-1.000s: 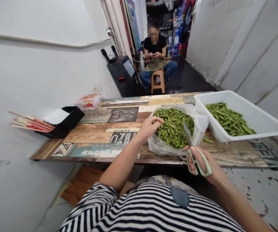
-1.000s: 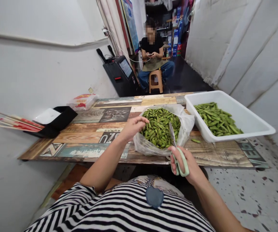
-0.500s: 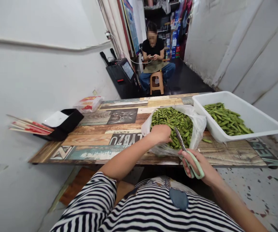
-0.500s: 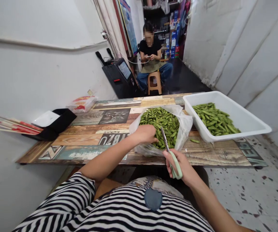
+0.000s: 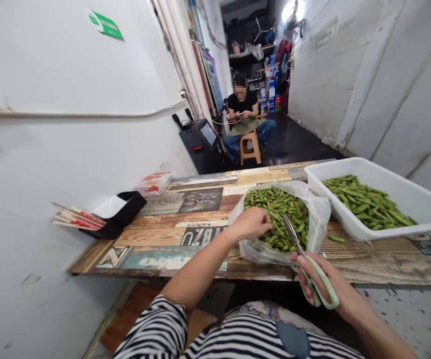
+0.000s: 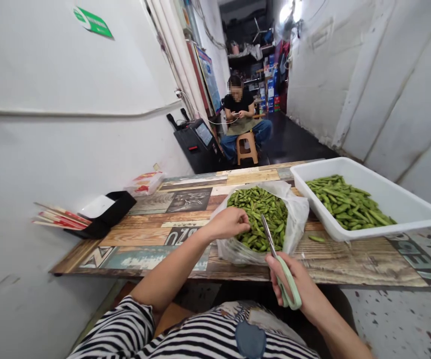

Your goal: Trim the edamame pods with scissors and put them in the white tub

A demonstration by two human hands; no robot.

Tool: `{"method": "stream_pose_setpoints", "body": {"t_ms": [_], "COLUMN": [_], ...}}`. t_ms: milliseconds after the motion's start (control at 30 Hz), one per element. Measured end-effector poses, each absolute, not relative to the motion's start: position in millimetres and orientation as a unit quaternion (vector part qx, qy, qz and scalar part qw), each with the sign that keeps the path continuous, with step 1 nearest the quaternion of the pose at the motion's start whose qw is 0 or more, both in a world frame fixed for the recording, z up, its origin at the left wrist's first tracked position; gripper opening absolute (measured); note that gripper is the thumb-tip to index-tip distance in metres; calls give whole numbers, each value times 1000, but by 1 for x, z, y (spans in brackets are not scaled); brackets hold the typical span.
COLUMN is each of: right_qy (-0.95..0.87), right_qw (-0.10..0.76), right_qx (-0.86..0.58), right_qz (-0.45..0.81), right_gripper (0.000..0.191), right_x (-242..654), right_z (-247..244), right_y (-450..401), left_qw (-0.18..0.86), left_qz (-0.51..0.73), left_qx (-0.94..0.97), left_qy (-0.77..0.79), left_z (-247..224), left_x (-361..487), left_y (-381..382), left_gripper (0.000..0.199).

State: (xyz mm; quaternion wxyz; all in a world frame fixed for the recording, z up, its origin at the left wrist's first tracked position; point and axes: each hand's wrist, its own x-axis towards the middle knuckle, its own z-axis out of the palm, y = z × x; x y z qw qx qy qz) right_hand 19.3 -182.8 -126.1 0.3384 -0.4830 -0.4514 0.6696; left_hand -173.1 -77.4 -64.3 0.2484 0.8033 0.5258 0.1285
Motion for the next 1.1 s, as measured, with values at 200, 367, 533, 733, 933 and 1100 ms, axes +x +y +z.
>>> {"method": "stream_pose_setpoints", "body": {"t_ms": [200, 367, 533, 733, 933, 1100], "right_qy": [-506, -530, -548, -570, -539, -516], "right_qw": [349, 317, 311, 312, 304, 349], "right_qx": [-456, -473, -474, -472, -517, -449], "right_qz": [644, 628, 615, 595, 592, 641], "right_gripper": [45, 47, 44, 35, 47, 52], "right_x": [23, 21, 18, 14, 11, 16], "right_z": [-114, -107, -107, -119, -132, -117], "right_y": [-184, -180, -175, -175, -169, -174], "left_qw": [446, 526, 512, 548, 588, 581], "left_qz": [312, 341, 335, 333, 341, 481], "left_qx": [669, 603, 619, 591, 548, 469], "left_qy": [506, 493, 493, 490, 489, 460], "left_z": [-70, -68, -67, -71, -79, -80], "left_x": [-171, -169, -167, -166, -163, -162], "left_y": [-87, -96, -100, -103, -96, -92], "left_gripper": [27, 26, 27, 26, 25, 30]}}
